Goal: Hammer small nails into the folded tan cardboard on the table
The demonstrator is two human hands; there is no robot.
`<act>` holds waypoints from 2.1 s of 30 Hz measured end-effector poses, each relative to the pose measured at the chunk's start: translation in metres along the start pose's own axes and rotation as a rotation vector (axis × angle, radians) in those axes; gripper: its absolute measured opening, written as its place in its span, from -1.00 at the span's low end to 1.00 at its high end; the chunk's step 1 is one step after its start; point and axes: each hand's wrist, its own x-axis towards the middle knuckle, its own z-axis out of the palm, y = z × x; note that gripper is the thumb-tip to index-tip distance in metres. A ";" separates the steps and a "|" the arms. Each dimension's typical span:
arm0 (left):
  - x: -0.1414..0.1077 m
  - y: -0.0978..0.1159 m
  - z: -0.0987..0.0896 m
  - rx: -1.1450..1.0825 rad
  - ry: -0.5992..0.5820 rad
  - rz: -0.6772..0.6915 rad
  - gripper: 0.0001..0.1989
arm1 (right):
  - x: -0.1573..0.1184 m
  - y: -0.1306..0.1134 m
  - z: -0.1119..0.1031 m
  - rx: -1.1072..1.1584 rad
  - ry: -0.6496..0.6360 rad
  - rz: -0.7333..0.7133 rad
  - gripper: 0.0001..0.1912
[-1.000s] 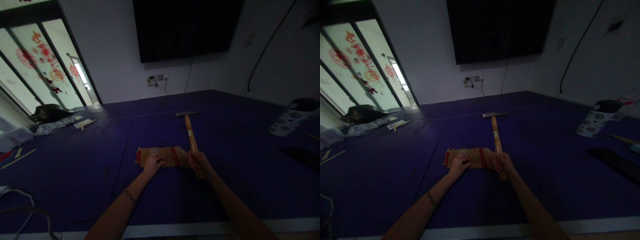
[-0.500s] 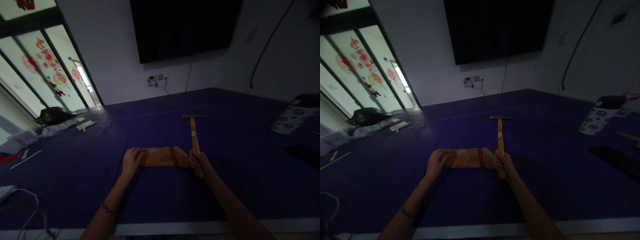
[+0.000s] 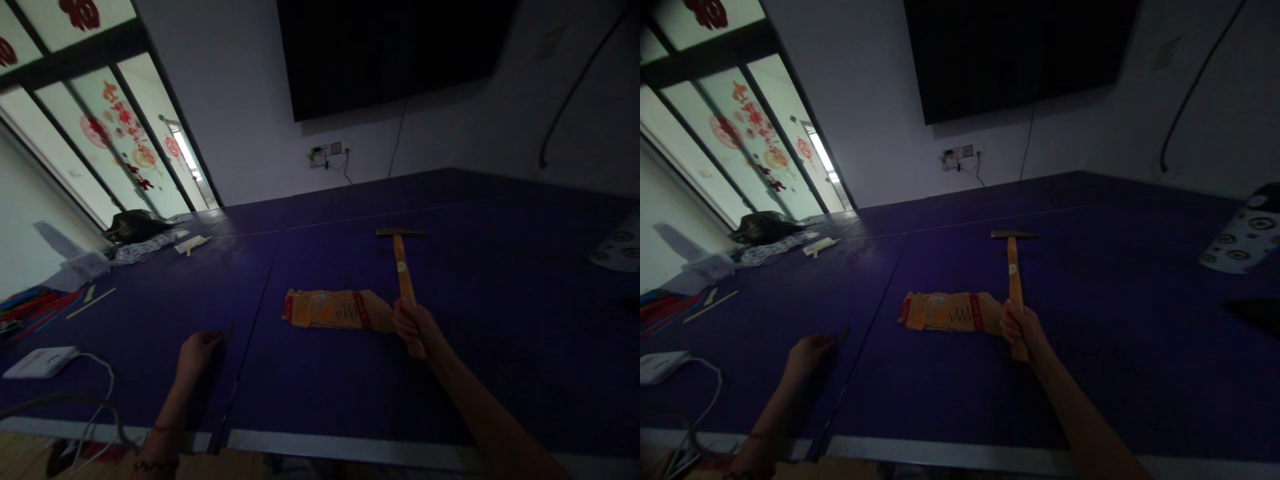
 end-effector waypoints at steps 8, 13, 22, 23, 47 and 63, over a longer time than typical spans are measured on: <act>0.004 0.013 0.002 -0.017 -0.051 0.034 -0.79 | 0.001 0.002 -0.002 -0.017 0.011 -0.017 -0.52; 0.007 0.017 0.001 0.041 -0.123 -0.007 -0.79 | 0.000 0.002 0.000 -0.024 0.032 -0.017 -0.53; 0.007 0.041 -0.011 0.054 -0.018 0.046 -0.74 | -0.002 0.000 0.005 -0.030 0.046 0.021 -0.48; 0.006 0.049 -0.008 -0.054 0.022 0.106 -0.77 | -0.002 -0.001 0.005 -0.030 0.044 0.025 -0.48; -0.023 0.173 0.124 -0.480 -0.317 0.928 -0.91 | 0.001 0.008 -0.001 -0.041 0.038 0.033 -0.47; -0.032 0.177 0.125 -0.529 -0.192 0.838 -0.92 | -0.002 0.012 0.002 -0.071 0.042 0.062 -0.50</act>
